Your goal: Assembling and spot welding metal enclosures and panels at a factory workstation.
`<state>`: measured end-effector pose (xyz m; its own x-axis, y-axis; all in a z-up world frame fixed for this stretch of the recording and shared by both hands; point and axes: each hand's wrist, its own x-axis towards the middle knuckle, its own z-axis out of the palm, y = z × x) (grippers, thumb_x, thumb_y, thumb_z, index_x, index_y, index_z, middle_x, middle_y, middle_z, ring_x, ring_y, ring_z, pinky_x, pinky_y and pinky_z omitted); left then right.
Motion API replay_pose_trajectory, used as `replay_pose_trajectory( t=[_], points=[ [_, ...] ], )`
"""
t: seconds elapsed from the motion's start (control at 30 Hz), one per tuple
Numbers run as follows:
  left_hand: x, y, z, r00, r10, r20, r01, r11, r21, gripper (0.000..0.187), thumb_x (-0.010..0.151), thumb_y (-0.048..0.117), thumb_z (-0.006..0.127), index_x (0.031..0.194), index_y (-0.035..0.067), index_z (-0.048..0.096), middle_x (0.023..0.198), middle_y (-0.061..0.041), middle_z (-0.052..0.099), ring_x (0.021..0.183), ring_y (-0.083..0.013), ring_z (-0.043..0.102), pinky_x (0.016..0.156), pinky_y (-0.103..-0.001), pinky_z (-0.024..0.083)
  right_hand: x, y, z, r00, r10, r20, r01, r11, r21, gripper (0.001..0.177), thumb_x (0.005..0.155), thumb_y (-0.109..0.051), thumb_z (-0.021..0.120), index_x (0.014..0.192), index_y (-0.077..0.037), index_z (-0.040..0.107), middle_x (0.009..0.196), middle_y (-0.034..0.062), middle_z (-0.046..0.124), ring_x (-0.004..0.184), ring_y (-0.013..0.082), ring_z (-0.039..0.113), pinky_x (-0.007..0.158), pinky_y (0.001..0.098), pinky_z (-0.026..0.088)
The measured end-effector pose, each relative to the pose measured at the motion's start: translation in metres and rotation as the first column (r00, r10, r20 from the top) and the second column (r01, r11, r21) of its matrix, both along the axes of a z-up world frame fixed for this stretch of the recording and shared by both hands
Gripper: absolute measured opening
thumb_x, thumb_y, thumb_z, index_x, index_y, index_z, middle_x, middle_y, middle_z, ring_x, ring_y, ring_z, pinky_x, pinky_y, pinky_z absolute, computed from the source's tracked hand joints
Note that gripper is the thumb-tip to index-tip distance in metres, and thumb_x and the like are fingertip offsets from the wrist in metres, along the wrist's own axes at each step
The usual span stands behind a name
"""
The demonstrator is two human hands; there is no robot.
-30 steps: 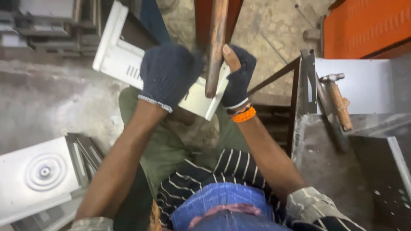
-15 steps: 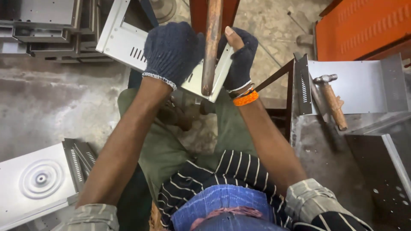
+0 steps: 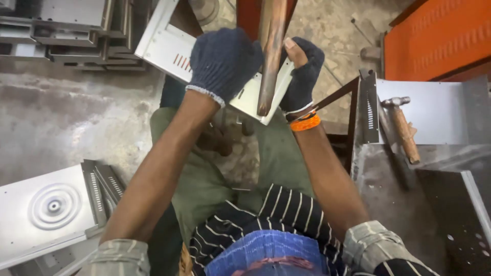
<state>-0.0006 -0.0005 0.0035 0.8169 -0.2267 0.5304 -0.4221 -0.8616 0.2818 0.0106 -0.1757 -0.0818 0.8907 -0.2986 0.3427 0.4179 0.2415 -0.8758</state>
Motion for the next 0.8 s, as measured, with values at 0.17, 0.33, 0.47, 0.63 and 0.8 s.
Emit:
replay_pose_trajectory(
  t=[0.17,0.33,0.47,0.63,0.8],
  points=[
    [-0.013,0.007,0.002,0.997,-0.045,-0.058,0.046,0.999,0.015,0.037,0.09,0.034,0.071,0.064,0.008,0.074,0.061,-0.02,0.065,0.055,-0.0372,0.065,0.058,-0.049,0.053,-0.018,0.005,-0.008,0.989,0.148,0.021,-0.15,0.979,0.14,0.024,0.096,-0.017,0.071,0.084,0.003,0.066,0.077,0.0007,0.062,0.07,0.0118,0.055,0.064,0.0313,0.043],
    [-0.013,0.004,0.014,0.987,-0.084,-0.14,0.085,0.996,0.002,0.044,0.097,0.035,0.067,0.067,0.004,0.074,0.06,-0.02,0.064,0.052,-0.0367,0.064,0.06,-0.047,0.053,-0.023,0.003,0.013,0.996,0.092,-0.02,-0.09,0.993,0.077,0.022,0.095,-0.014,0.07,0.08,0.003,0.066,0.07,-0.0009,0.058,0.065,0.0102,0.054,0.06,0.0316,0.042],
    [-0.019,0.007,0.012,0.993,-0.088,-0.082,0.091,0.995,0.038,0.044,0.095,0.035,0.068,0.064,0.006,0.074,0.059,-0.02,0.064,0.052,-0.0369,0.064,0.058,-0.049,0.051,-0.03,0.01,0.008,0.996,0.067,-0.067,-0.056,0.985,0.163,0.017,0.093,-0.011,0.071,0.084,0.002,0.067,0.076,-0.0009,0.061,0.07,0.0094,0.056,0.065,0.0309,0.043],
    [-0.025,0.009,0.013,0.992,-0.067,-0.103,0.074,0.995,0.072,0.046,0.096,0.037,0.068,0.066,0.004,0.073,0.058,-0.021,0.061,0.052,-0.0372,0.064,0.058,-0.048,0.052,-0.034,0.012,0.003,0.995,0.051,-0.083,-0.044,0.995,0.092,0.022,0.093,-0.014,0.072,0.081,0.003,0.066,0.071,-0.0025,0.054,0.066,0.0094,0.05,0.061,0.0294,0.039],
    [-0.026,0.009,0.022,0.99,-0.047,-0.134,0.058,0.995,0.081,0.047,0.096,0.037,0.067,0.063,0.004,0.073,0.056,-0.021,0.061,0.052,-0.0372,0.064,0.058,-0.049,0.052,-0.036,0.014,0.005,1.0,-0.012,-0.016,0.012,1.0,0.013,0.022,0.094,-0.016,0.072,0.084,0.003,0.066,0.077,-0.0018,0.058,0.073,0.0097,0.054,0.067,0.031,0.044]
  ],
)
